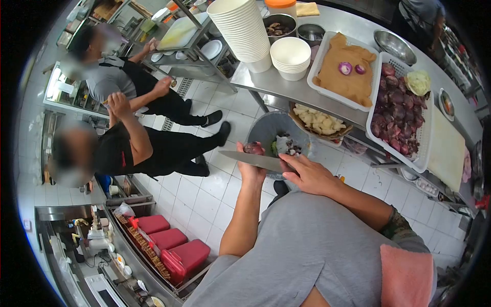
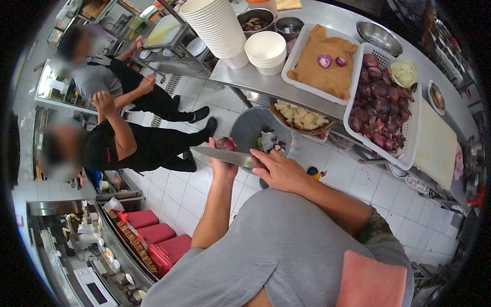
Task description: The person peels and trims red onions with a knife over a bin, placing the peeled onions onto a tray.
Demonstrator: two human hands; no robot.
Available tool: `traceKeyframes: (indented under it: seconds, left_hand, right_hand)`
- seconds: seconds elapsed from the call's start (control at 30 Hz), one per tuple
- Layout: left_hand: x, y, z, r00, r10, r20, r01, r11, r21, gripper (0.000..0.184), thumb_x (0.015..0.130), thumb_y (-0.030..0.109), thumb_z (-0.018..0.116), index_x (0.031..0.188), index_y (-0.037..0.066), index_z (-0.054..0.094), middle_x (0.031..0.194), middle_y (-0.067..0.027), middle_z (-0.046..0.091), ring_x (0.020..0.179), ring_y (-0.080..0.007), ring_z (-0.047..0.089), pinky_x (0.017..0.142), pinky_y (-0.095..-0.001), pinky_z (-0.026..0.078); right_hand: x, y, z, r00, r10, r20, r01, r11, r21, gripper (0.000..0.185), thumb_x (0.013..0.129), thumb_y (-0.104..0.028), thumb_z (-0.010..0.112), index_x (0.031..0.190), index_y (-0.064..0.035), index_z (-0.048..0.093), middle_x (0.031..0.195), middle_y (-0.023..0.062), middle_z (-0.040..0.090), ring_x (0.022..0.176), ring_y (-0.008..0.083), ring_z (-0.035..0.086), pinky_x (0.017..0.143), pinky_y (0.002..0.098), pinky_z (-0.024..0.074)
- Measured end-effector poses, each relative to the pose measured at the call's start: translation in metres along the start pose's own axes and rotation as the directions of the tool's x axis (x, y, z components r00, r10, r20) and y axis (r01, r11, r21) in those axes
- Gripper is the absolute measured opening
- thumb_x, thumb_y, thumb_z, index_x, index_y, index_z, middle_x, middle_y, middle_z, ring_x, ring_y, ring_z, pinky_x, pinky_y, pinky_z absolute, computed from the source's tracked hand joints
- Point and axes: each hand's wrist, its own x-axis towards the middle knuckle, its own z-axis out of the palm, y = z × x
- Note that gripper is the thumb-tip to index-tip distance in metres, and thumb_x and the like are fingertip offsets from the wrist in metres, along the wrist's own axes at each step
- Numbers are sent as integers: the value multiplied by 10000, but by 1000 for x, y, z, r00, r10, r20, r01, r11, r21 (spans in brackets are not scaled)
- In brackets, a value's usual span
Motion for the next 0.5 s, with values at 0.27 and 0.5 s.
traceKeyframes:
  seconds: [0.27,0.5]
  left_hand:
    - [-11,-28,-3,989,4,150,-11,999,43,518,1038,533,403,975,54,591,848,-46,605,746,-170,601,669,-313,511]
    - [-21,-53,14,988,125,-91,-114,987,116,500,1055,511,355,883,94,569,802,-21,565,722,-155,549,635,-314,471]
  right_hand:
    - [16,-5,1,1000,-3,12,3,1000,-6,565,1007,-410,506,1503,-176,369,1092,208,577,952,409,625,830,469,505]
    - [32,7,19,995,3,-97,11,990,143,473,990,-428,507,1367,-144,468,1146,245,614,1015,443,628,872,502,495]
